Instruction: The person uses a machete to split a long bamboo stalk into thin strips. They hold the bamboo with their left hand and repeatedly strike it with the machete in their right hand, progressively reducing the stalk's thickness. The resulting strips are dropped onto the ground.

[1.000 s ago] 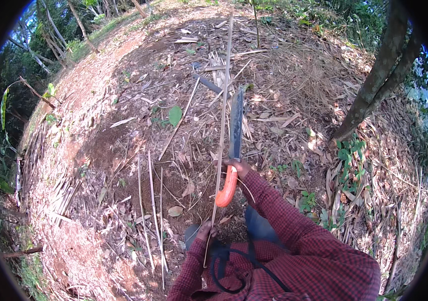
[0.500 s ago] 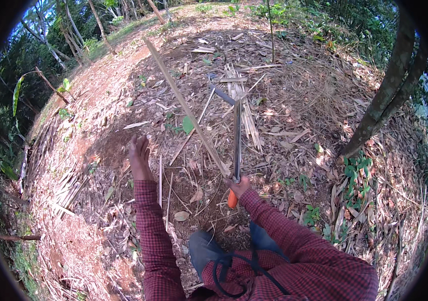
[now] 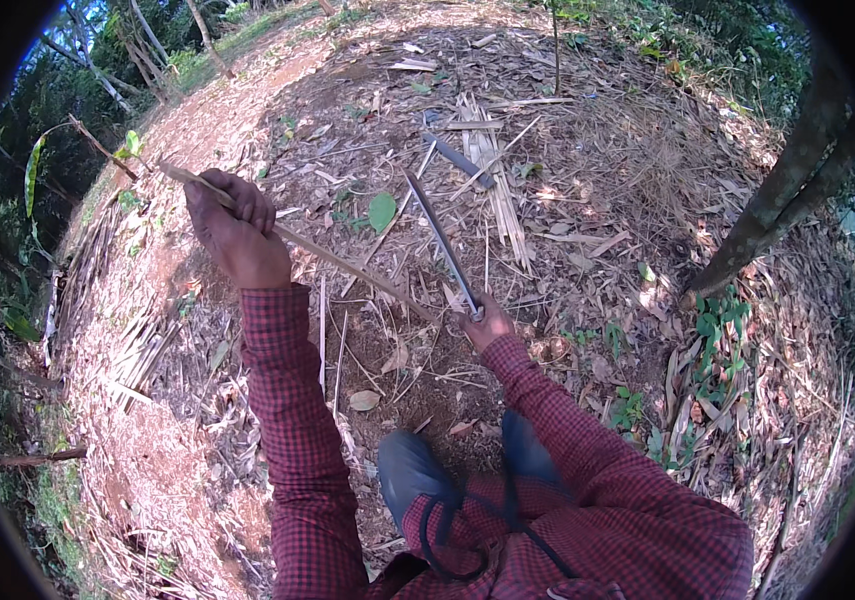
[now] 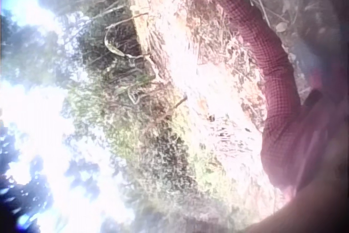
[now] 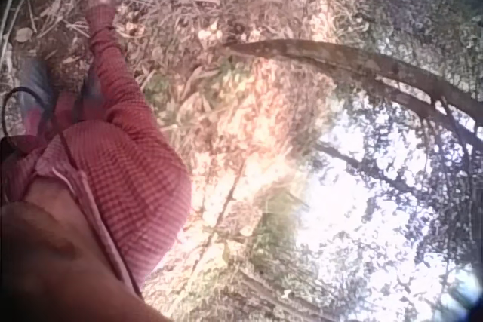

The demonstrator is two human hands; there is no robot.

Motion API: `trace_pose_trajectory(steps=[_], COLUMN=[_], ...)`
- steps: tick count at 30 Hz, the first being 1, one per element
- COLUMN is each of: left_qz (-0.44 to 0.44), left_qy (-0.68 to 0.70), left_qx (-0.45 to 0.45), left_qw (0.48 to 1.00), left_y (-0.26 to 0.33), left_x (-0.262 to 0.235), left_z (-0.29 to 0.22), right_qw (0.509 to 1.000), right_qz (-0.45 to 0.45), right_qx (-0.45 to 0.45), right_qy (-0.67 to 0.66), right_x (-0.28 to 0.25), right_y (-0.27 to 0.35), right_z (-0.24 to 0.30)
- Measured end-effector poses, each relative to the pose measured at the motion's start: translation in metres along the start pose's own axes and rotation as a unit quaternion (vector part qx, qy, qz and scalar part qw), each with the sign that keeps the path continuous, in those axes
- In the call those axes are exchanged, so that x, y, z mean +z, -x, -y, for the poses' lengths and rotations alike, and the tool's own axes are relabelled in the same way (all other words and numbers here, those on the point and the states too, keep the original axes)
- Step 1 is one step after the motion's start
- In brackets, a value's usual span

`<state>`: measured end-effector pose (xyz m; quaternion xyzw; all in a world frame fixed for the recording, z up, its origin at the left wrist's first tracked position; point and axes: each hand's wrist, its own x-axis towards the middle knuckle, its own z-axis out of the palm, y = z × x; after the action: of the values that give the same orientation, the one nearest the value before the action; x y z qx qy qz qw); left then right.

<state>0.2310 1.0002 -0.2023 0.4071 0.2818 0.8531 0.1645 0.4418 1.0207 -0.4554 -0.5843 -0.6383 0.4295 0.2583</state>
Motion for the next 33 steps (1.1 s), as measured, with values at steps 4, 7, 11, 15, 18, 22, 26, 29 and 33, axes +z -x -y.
trace_pose_trajectory(steps=[4, 7, 11, 15, 18, 22, 26, 29, 33], left_qz=[0.011, 0.018, -0.012, -0.033, -0.025, -0.014, -0.008, -0.024, -0.054], left_qy=[0.014, 0.010, -0.012, -0.035, -0.026, -0.020, -0.046, -0.042, -0.049], left_qx=[0.006, 0.039, 0.060, 0.087, 0.074, 0.066, 0.079, 0.081, 0.057], left_qw=[1.000, 0.999, 0.998, 0.995, 0.997, 0.998, 0.996, 0.996, 0.996], left_y=[0.023, 0.032, 0.054, 0.068, 0.058, 0.048, 0.050, 0.045, 0.035], left_x=[-0.007, -0.001, 0.017, 0.023, 0.014, 0.009, 0.002, 0.000, -0.009], left_z=[0.012, 0.015, 0.017, 0.018, 0.014, 0.012, 0.012, 0.010, 0.013], right_qw=[0.989, 0.992, 0.979, 0.976, 0.987, 0.981, 0.968, 0.969, 0.969], right_qz=[0.038, 0.096, 0.167, 0.123, 0.115, 0.171, 0.240, 0.211, 0.206], right_qx=[-0.027, -0.071, -0.120, -0.178, -0.090, 0.014, 0.066, -0.073, 0.033], right_qy=[0.139, 0.034, 0.010, 0.001, 0.061, 0.085, 0.012, 0.104, 0.135], right_x=[-0.047, -0.040, -0.042, -0.017, 0.013, 0.021, 0.017, -0.005, 0.042], right_y=[0.022, 0.045, 0.067, 0.064, 0.032, 0.009, 0.012, 0.034, -0.001], right_z=[0.010, 0.002, 0.068, 0.070, 0.007, -0.043, 0.002, 0.049, -0.047])
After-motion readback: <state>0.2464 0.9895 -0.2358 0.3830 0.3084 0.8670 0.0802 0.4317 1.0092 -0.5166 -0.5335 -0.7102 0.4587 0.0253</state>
